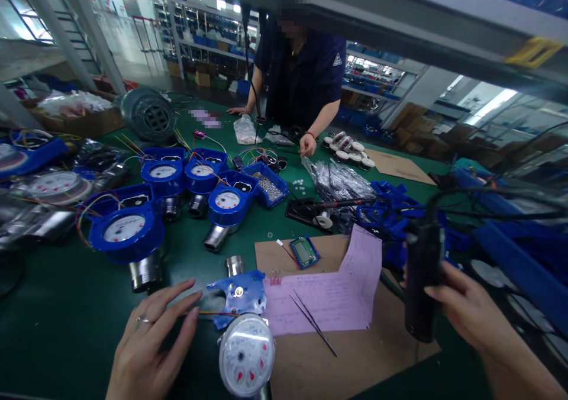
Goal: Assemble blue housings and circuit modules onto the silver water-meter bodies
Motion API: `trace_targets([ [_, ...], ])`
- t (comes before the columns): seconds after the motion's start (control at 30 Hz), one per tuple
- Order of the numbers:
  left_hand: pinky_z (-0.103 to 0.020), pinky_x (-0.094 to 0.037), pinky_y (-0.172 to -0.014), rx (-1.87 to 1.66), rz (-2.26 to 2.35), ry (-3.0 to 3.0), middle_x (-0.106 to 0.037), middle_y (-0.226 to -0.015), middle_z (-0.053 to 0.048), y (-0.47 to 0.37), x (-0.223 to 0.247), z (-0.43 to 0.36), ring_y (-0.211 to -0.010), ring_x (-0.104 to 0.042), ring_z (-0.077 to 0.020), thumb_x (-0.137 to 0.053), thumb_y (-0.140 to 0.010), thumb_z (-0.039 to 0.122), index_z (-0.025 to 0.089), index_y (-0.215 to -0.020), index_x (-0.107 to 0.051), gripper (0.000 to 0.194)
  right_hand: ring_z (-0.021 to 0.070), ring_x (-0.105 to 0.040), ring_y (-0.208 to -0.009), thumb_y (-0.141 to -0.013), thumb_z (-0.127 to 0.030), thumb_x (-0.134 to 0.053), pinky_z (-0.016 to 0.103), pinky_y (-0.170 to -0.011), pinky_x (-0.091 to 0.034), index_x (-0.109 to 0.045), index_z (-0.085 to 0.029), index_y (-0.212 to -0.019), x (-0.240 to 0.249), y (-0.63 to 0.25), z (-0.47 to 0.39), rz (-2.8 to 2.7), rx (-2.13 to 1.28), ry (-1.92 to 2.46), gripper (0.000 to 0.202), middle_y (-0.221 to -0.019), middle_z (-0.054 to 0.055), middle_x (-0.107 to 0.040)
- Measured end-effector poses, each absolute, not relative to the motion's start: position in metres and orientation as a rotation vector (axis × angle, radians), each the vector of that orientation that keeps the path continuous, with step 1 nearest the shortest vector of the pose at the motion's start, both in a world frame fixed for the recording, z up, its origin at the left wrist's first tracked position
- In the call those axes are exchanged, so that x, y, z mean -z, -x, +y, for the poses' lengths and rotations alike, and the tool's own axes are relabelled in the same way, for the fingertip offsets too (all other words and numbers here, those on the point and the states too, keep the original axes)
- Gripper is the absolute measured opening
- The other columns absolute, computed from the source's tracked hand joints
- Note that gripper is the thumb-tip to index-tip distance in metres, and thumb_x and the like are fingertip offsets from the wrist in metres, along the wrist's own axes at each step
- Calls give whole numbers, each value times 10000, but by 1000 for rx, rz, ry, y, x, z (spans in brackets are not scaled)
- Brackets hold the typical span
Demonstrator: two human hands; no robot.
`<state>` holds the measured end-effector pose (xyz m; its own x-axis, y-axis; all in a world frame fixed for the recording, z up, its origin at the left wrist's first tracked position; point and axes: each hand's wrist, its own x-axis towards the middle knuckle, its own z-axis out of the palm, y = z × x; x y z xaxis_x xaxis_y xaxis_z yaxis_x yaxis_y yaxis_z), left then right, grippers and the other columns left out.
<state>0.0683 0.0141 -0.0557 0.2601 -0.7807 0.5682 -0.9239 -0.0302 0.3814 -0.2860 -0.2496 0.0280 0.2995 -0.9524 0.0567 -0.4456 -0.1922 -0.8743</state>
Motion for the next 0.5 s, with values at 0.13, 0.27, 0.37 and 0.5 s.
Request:
trace_targets([
  [0.13, -354, -394, -875, -229, -1547, -1802, -561, -1158, -71, -62, 53, 5, -1038, -528, -214, -513, -869, 236, 194, -1117, -559, 256, 97, -492, -485, -542, -276, -731, 205, -401, -445, -643, -227, -846, -59, 219, -233, 747, 1081, 1222, 320, -608, -34, -488],
  [0.27, -340, -393, -892, -212, -1549, -1790, -559, -1168, -68, -58, 51, -1, -1056, -522, -204, -523, -860, 209, 188, -1113, -560, 256, 74, -463, -454, -601, -194, -655, 183, -434, -441, -575, -215, -812, -54, 149, -237, 529, 1447, 1231, 227, -544, -69, -492],
  [0.37, -329, -399, -898, -197, -1528, -1790, -560, -1168, -66, -57, 51, 2, -1060, -525, -196, -527, -854, 191, 186, -1118, -559, 266, 87, -495, -431, -644, -146, -612, 237, -513, -495, -537, -215, -853, -31, 112, -254, 450, 1627, 1364, 232, -502, -91, -528],
  [0.5, -305, -413, -882, -172, -1506, -1808, -570, -1158, -51, -56, 54, 7, -1055, -532, -178, -519, -861, 203, 198, -1117, -560, 259, 84, -494, -397, -670, -117, -613, 252, -507, -502, -538, -193, -852, 2, 86, -275, 480, 1519, 1461, 211, -480, -106, -530],
])
